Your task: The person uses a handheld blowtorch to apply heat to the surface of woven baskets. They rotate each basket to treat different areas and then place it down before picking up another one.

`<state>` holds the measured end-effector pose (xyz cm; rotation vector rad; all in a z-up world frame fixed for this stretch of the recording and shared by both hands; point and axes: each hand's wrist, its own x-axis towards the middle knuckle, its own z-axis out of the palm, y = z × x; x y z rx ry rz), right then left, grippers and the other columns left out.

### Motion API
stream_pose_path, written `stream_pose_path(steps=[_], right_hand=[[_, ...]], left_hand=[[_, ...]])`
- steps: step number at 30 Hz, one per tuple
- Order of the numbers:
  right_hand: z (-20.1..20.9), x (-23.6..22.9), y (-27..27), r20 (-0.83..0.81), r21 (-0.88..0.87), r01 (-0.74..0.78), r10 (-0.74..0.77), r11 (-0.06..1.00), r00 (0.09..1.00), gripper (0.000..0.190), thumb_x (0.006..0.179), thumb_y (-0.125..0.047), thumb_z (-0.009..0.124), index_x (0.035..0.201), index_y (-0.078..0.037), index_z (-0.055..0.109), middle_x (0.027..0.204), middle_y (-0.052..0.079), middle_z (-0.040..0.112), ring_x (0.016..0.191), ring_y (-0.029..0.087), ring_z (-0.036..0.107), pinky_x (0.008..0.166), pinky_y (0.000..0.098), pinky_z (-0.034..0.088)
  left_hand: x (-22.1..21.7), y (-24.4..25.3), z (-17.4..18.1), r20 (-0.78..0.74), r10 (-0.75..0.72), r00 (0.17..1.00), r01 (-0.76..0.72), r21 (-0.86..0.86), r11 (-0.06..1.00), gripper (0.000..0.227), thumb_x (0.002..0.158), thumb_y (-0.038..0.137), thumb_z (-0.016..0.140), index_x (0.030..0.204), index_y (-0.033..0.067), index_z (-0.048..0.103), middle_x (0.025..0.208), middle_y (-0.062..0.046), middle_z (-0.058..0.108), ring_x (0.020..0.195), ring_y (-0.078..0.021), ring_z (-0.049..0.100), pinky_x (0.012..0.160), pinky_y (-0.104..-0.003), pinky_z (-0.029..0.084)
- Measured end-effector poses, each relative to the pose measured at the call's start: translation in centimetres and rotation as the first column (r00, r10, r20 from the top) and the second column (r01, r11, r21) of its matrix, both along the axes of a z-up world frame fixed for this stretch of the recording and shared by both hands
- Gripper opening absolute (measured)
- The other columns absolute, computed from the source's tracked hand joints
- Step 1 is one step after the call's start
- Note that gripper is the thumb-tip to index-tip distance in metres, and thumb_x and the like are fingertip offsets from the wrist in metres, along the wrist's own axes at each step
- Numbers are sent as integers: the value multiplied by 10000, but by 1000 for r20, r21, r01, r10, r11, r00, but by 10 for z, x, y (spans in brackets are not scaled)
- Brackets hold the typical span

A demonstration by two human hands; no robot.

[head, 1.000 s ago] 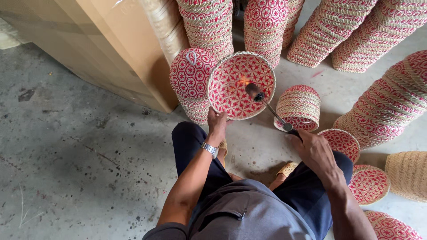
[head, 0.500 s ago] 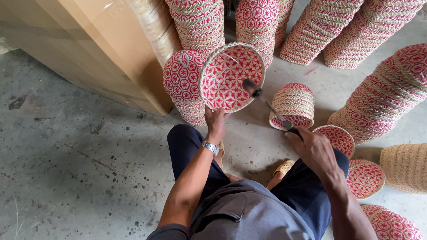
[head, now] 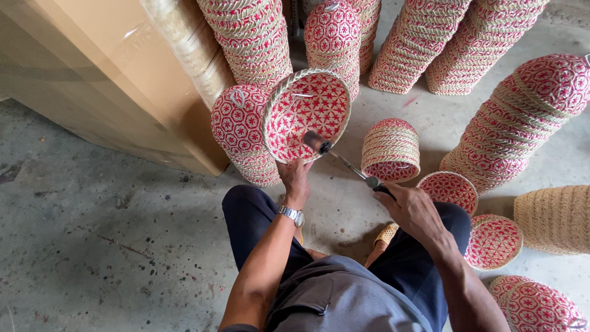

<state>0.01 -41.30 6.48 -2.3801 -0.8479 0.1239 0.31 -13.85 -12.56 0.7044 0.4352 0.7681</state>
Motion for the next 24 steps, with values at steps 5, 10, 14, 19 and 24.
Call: stream_pose_path(steps=[5, 10, 14, 19, 24], right_hand=[[1, -2, -36, -89, -69, 187, -193, 980, 977, 291, 944, -309, 659, 1102, -76, 731, 717, 206, 679, 666, 317, 663, 635, 440, 517], [-14, 1, -55, -45, 11, 139, -138, 990, 989, 297, 934, -316, 658, 1066, -63, 743, 720, 164, 694, 649, 276, 700, 629, 406, 528], [-13, 12, -67, -129, -13, 162, -162, 987, 978, 299, 941, -327, 634, 1037, -69, 753, 663, 132, 700, 611, 245, 711, 617, 393, 538], [-16, 16, -71, -159, -17, 228, -228, 974, 961, 340, 976, -358, 625, 955, -40, 742, 636, 132, 660, 590, 240, 667, 595, 398, 520], [-17, 24, -67, -74, 14, 203, -201, 979, 977, 348, 972, -361, 626, 919, -27, 706, 609, 126, 623, 554, 226, 637, 583, 401, 499]], left_hand=[[2, 17, 6, 70, 5, 998, -4, -8, 1000, 684, 877, -56, 559, 1509, 80, 336, 1405, -166, 545, 1174, -297, 634, 998, -506, 585], [-2, 10, 40, 16, -33, 999, 34, -35, 999, 672, 858, -23, 578, 1452, 177, 334, 1384, -112, 549, 1152, -262, 656, 953, -482, 591], [-13, 8, 52, -80, -86, 993, 85, -8, 996, 632, 840, 8, 569, 1421, 180, 389, 1359, -73, 579, 1146, -242, 663, 900, -461, 614], [-19, 10, 50, -166, -123, 978, 120, -29, 992, 603, 806, 25, 569, 1377, 179, 453, 1294, -53, 614, 1088, -236, 669, 824, -456, 627], [-27, 4, 48, -204, -181, 962, 168, -77, 983, 580, 802, 9, 556, 1351, 188, 503, 1245, -21, 626, 1059, -216, 673, 782, -459, 633]])
